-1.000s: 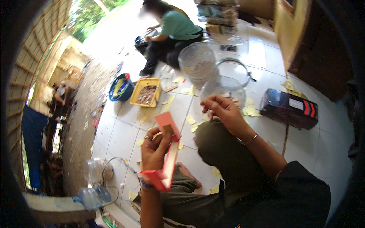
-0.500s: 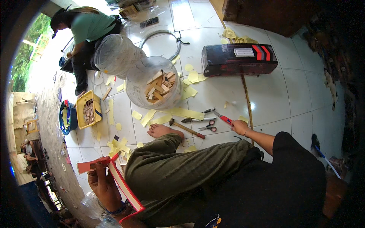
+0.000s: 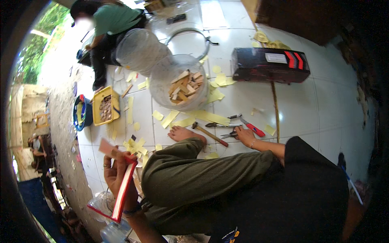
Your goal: The person sits on the floor and assembles small red paper boxes by cutting, folding, and inserting wooden sticks into the structure. The person uses scissors to trim edges and repeatedly folds the paper to form the box shape.
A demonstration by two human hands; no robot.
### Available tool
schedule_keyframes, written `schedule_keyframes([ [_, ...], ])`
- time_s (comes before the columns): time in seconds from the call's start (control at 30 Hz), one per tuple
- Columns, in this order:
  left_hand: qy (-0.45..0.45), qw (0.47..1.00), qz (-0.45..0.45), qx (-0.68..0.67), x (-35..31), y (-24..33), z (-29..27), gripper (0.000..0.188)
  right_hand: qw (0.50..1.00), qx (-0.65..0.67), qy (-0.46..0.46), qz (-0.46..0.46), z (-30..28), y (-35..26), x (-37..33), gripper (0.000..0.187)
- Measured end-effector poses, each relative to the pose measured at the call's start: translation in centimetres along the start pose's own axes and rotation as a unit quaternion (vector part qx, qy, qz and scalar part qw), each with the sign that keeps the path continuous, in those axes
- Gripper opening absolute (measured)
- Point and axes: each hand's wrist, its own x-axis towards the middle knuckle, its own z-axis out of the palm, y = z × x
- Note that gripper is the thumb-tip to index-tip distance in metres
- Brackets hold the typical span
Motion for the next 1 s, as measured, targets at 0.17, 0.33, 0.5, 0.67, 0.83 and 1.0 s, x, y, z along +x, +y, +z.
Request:
schedule_keyframes([
  [0.17,-0.047,0.999,0.010,0.024,-0.4,0.1,1.0,0.024,0.999,-0.029,-0.019,-0.026,0.5,0.4,0.5,0.032],
  [0.33,-0.026,0.999,-0.016,0.014,-1.1,1.1,2.1,0.041,0.993,-0.006,-0.116,0.011,-0.5,1.9,-0.2,0.034],
  [0.5,-0.070,0.997,0.005,-0.016,-1.9,1.7,2.4,0.041,0.881,0.383,-0.241,0.137,-6.4,2.5,-1.8,0.039],
  [0.67,-0.149,0.988,0.044,-0.010,-2.1,1.8,1.8,0.027,0.837,0.522,-0.157,-0.041,-15.3,-3.2,-1.4,0.024],
  [0.83,-0.169,0.985,0.038,0.011,-2.1,1.8,1.6,0.023,0.826,0.515,-0.179,-0.143,-25.8,-13.0,-0.8,0.033],
  [1.0,-0.172,0.981,0.042,0.075,-2.4,1.6,1.3,0.021,0.882,0.258,-0.027,-0.394,-32.2,-19.9,-2.2,0.054],
])
